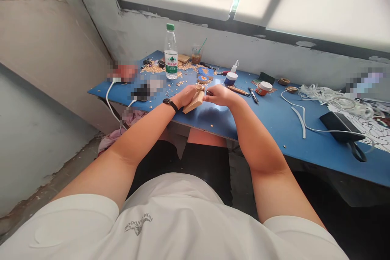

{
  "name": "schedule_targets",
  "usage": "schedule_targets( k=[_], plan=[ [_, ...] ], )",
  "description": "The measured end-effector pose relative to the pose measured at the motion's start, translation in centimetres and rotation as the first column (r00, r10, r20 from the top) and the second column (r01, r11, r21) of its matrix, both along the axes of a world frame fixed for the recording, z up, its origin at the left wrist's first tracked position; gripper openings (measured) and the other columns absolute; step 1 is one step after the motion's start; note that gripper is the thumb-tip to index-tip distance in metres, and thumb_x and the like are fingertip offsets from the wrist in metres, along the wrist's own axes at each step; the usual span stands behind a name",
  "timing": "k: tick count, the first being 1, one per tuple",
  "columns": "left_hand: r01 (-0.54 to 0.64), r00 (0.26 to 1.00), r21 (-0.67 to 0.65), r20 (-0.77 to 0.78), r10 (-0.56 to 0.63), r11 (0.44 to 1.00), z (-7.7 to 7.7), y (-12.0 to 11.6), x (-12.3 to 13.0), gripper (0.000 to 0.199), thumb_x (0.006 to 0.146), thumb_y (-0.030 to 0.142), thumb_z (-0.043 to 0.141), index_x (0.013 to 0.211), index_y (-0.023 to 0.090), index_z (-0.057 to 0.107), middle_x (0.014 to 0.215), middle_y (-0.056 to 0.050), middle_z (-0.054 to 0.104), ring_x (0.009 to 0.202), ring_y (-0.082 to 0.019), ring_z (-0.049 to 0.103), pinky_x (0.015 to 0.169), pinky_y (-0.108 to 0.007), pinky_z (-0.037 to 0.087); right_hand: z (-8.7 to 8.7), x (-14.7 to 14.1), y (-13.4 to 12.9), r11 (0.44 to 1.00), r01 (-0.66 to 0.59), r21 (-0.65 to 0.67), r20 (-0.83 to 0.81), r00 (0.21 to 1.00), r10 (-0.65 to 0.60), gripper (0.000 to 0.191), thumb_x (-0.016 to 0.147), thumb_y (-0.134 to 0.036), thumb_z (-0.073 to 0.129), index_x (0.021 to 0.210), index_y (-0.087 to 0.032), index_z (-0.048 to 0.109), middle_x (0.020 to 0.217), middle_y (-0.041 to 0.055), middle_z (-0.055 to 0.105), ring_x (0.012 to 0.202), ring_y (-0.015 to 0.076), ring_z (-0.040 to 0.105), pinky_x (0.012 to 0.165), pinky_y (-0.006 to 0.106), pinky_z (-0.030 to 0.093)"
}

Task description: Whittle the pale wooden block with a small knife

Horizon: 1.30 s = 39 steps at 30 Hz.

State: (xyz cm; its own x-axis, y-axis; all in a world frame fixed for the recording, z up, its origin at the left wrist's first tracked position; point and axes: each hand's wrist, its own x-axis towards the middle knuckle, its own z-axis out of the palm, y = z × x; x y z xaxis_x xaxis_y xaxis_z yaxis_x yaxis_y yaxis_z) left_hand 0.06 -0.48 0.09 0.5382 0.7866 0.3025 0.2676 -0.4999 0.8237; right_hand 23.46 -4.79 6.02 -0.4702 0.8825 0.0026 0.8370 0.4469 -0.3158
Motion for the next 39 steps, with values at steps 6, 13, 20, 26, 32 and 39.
schedule_targets(
  k=[6,13,20,26,32,39],
  plan=[
    [-0.073,0.996,-0.018,0.051,0.073,0.997,-0.3,0.2,-0.1,0.043,0.117,0.031,0.047,0.077,0.024,0.061,0.071,-0.003,0.061,0.070,-0.020,0.051,0.074,-0.037,0.044,-0.2,-0.9,0.2,0.993,0.047,0.110,0.148,0.987,-0.063,0.055,0.124,-0.066,0.073,0.096,-0.019,0.080,0.085,0.0049,0.069,0.086,0.0211,0.056,0.081,0.036,0.035],
    [-0.159,0.986,-0.042,0.049,0.161,0.986,-0.3,0.6,0.0,0.054,0.122,0.032,0.051,0.069,0.025,0.056,0.064,-0.001,0.051,0.069,-0.019,0.048,0.075,-0.038,0.041,-0.2,-2.0,-0.3,0.982,0.076,0.176,0.268,0.956,-0.122,0.056,0.131,-0.057,0.059,0.113,-0.015,0.090,0.098,0.0150,0.082,0.091,0.0278,0.066,0.081,0.038,0.039],
    [-0.201,0.975,-0.079,0.075,0.207,0.976,-1.0,1.2,0.0,0.058,0.122,0.059,0.066,0.075,0.025,0.059,0.074,-0.002,0.062,0.074,-0.019,0.053,0.073,-0.037,0.041,0.2,-1.8,-0.3,0.983,0.143,0.112,0.261,0.950,-0.168,0.059,0.131,-0.063,0.058,0.112,-0.016,0.089,0.099,0.0161,0.082,0.093,0.0290,0.069,0.079,0.038,0.040],
    [-0.142,0.975,-0.225,0.137,0.176,0.964,-1.1,0.7,0.4,0.084,0.115,0.102,0.056,0.081,0.025,0.061,0.072,-0.004,0.064,0.070,-0.020,0.061,0.073,-0.038,0.051,0.7,-0.9,-0.5,0.995,0.102,0.024,0.132,0.986,-0.104,0.048,0.128,-0.060,0.071,0.098,-0.023,0.068,0.090,0.0030,0.067,0.088,0.0202,0.057,0.080,0.035,0.038],
    [-0.071,0.990,-0.199,0.106,0.093,0.977,-1.1,0.5,0.2,0.087,0.113,0.106,0.052,0.079,0.026,0.058,0.066,-0.003,0.055,0.067,-0.020,0.055,0.069,-0.039,0.048,0.5,-0.8,-0.8,0.998,0.001,0.061,0.080,0.997,-0.006,0.053,0.124,-0.066,0.078,0.094,-0.025,0.064,0.087,0.0015,0.064,0.089,0.0207,0.056,0.083,0.037,0.037],
    [0.001,0.997,-0.095,0.078,0.006,0.995,-0.2,-0.4,-0.4,0.083,0.117,0.097,0.055,0.075,0.025,0.059,0.064,-0.002,0.054,0.067,-0.019,0.052,0.069,-0.037,0.045,-0.3,-1.0,0.0,0.990,-0.015,0.139,0.136,0.991,-0.004,0.063,0.125,-0.078,0.069,0.105,-0.020,0.082,0.094,0.0102,0.076,0.090,0.0253,0.061,0.082,0.038,0.038]
  ],
)
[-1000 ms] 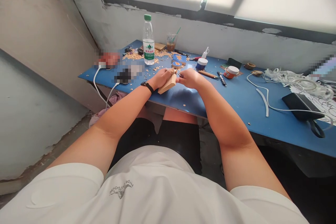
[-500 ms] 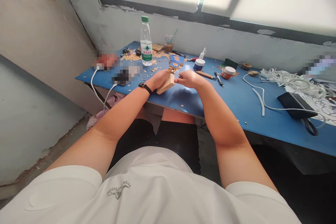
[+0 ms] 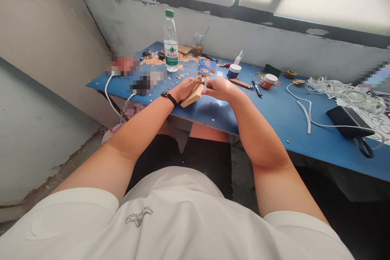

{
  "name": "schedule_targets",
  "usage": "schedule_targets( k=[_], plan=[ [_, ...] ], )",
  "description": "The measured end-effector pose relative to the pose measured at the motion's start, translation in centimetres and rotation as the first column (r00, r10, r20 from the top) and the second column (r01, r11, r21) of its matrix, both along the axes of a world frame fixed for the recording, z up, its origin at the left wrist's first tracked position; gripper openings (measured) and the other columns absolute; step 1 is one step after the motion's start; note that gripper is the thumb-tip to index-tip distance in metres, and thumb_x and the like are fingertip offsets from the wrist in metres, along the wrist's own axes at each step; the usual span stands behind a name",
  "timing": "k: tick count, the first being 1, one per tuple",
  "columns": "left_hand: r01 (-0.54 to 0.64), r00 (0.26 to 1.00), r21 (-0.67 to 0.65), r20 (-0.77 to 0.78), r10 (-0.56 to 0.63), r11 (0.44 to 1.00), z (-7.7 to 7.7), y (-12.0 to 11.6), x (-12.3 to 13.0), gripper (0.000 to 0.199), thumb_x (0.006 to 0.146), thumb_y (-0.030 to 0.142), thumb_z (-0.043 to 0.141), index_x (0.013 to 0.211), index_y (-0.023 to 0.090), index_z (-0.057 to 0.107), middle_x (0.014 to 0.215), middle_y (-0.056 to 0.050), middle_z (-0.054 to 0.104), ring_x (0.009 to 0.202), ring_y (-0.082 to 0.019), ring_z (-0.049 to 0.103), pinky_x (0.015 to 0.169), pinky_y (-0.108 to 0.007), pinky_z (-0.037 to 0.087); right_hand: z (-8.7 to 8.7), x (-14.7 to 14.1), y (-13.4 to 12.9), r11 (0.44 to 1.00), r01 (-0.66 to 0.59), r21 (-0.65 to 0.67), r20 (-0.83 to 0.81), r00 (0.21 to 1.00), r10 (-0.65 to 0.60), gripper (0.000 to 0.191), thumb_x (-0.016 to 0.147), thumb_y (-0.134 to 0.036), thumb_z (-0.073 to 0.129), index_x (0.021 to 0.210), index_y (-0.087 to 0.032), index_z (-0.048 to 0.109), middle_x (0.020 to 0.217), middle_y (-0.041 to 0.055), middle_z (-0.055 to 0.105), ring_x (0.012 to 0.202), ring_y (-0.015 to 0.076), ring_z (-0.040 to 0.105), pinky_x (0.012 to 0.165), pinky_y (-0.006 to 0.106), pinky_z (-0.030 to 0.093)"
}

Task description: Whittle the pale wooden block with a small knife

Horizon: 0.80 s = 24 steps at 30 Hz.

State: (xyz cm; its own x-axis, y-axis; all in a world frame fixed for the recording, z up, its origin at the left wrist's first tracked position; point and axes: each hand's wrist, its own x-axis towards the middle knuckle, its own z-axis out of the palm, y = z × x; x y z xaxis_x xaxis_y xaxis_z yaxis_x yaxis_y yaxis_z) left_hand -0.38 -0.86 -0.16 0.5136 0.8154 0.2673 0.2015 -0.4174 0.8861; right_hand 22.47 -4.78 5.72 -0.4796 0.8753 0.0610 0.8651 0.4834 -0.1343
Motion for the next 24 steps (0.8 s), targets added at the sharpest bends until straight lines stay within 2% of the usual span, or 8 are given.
schedule_targets(
  k=[3,6,8,11,16,18,21,24],
  plan=[
    [-0.042,0.999,0.006,0.002,0.042,0.999,0.2,-0.1,0.1,0.073,0.126,0.076,0.054,0.074,0.025,0.058,0.065,-0.003,0.054,0.067,-0.018,0.051,0.071,-0.037,0.047,-0.5,0.0,0.2,0.999,-0.008,0.038,0.003,1.000,0.008,0.066,0.126,-0.078,0.064,0.106,-0.019,0.084,0.096,0.0135,0.078,0.090,0.0276,0.062,0.083,0.039,0.037],
    [-0.081,0.997,-0.007,0.014,0.081,0.997,0.0,0.3,0.2,0.065,0.128,0.059,0.052,0.073,0.024,0.058,0.067,-0.003,0.056,0.067,-0.018,0.051,0.072,-0.038,0.047,-1.0,-0.1,0.5,0.998,0.002,0.059,0.004,1.000,-0.002,0.076,0.128,-0.085,0.055,0.106,-0.018,0.085,0.096,0.0163,0.079,0.092,0.0301,0.065,0.084,0.040,0.037],
    [-0.111,0.994,-0.013,0.019,0.111,0.994,-0.1,0.7,0.3,0.065,0.128,0.057,0.053,0.073,0.024,0.058,0.066,-0.003,0.056,0.066,-0.018,0.051,0.069,-0.038,0.046,-1.2,-0.2,0.7,0.997,0.021,0.069,0.006,1.000,-0.021,0.082,0.128,-0.089,0.050,0.107,-0.018,0.086,0.096,0.0171,0.079,0.093,0.0312,0.066,0.084,0.041,0.037],
    [-0.135,0.991,-0.029,0.009,0.135,0.990,-0.3,1.0,0.5,0.068,0.128,0.064,0.057,0.072,0.025,0.058,0.065,-0.004,0.058,0.065,-0.018,0.053,0.066,-0.037,0.044,-1.4,-0.2,1.0,0.996,0.047,0.080,0.015,0.999,-0.049,0.087,0.127,-0.093,0.048,0.104,-0.018,0.087,0.093,0.0172,0.078,0.094,0.0323,0.068,0.083,0.041,0.038],
    [-0.108,0.993,-0.074,0.032,0.111,0.991,-0.8,1.1,0.7,0.069,0.124,0.075,0.059,0.076,0.025,0.060,0.067,-0.005,0.061,0.065,-0.018,0.056,0.066,-0.037,0.047,-0.8,0.2,0.6,0.997,0.072,0.042,0.012,0.997,-0.072,0.082,0.124,-0.093,0.058,0.101,-0.019,0.085,0.092,0.0152,0.078,0.091,0.0302,0.066,0.081,0.040,0.039],
    [-0.092,0.995,-0.080,0.038,0.095,0.993,-1.0,1.3,0.9,0.065,0.122,0.072,0.059,0.077,0.025,0.060,0.067,-0.004,0.060,0.065,-0.018,0.055,0.067,-0.037,0.047,-0.4,0.4,0.1,0.999,0.048,0.005,-0.010,0.999,-0.048,0.077,0.123,-0.091,0.063,0.102,-0.020,0.083,0.091,0.0119,0.076,0.089,0.0272,0.063,0.081,0.039,0.040],
    [-0.074,0.996,-0.157,0.031,0.079,0.985,-1.1,1.5,0.9,0.058,0.119,0.065,0.058,0.077,0.026,0.058,0.067,-0.004,0.057,0.061,-0.019,0.052,0.066,-0.039,0.046,0.0,0.7,-0.4,0.999,-0.019,-0.034,-0.046,0.999,0.017,0.068,0.124,-0.085,0.067,0.102,-0.021,0.079,0.088,0.0057,0.069,0.086,0.0229,0.058,0.081,0.037,0.039],
    [-0.058,0.998,-0.153,0.009,0.060,0.987,-0.8,1.1,0.6,0.047,0.116,0.048,0.056,0.074,0.026,0.058,0.066,-0.004,0.055,0.060,-0.018,0.050,0.065,-0.039,0.042,0.1,0.6,-0.4,0.998,-0.016,-0.053,-0.045,0.999,0.014,0.065,0.123,-0.082,0.068,0.101,-0.022,0.077,0.086,0.0035,0.064,0.086,0.0222,0.055,0.081,0.037,0.038]
  ],
)
